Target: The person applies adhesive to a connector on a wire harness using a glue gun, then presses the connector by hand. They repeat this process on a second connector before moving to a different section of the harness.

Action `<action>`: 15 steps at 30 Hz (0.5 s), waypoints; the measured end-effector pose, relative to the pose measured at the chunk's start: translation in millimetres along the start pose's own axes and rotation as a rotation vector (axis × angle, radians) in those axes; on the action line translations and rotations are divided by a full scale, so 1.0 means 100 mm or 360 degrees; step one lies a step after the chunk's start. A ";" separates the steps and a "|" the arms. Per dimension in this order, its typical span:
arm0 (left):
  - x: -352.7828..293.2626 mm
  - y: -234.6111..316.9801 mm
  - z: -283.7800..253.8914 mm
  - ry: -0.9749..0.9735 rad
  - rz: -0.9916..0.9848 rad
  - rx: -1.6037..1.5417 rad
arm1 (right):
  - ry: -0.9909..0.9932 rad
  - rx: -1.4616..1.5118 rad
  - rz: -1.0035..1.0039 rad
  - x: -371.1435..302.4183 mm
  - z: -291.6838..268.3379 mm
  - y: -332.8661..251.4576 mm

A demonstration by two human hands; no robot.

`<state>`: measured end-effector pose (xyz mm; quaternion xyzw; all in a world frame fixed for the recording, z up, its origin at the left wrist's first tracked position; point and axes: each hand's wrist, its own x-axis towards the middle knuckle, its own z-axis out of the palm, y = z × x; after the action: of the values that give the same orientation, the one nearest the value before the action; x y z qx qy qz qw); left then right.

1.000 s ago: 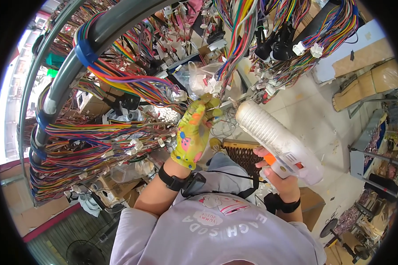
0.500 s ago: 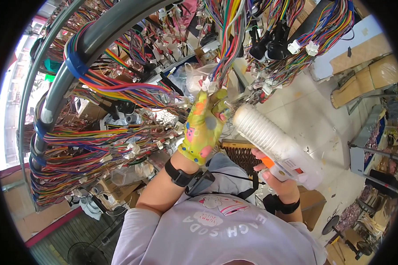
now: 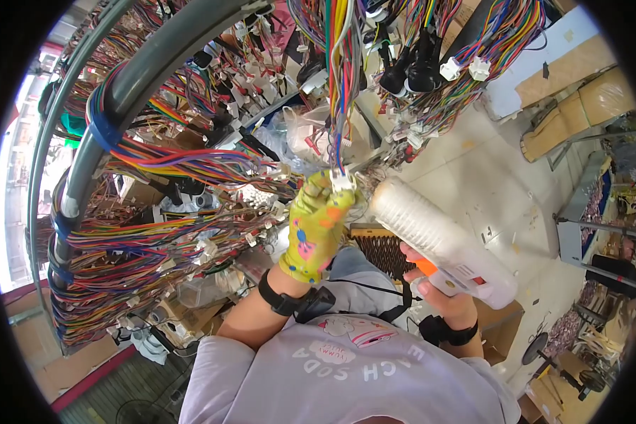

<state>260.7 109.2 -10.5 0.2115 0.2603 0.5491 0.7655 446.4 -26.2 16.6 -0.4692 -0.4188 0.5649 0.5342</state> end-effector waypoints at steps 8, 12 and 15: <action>-0.36 0.27 0.23 -0.0274 0.0178 0.0954 | 0.0116 0.0062 -0.0122 0.01 0.10 -0.21; -0.44 0.37 0.30 -0.0553 0.0301 0.1041 | 0.0204 0.0095 -0.0220 0.00 0.09 -0.22; -0.49 0.38 0.38 -0.0453 0.0045 0.0708 | 0.0378 0.0092 -0.0288 0.05 0.10 -0.19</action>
<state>243.5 72.7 50.3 0.4533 0.2612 0.4537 0.7214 441.1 -19.4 36.3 -0.4776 -0.3767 0.4668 0.6419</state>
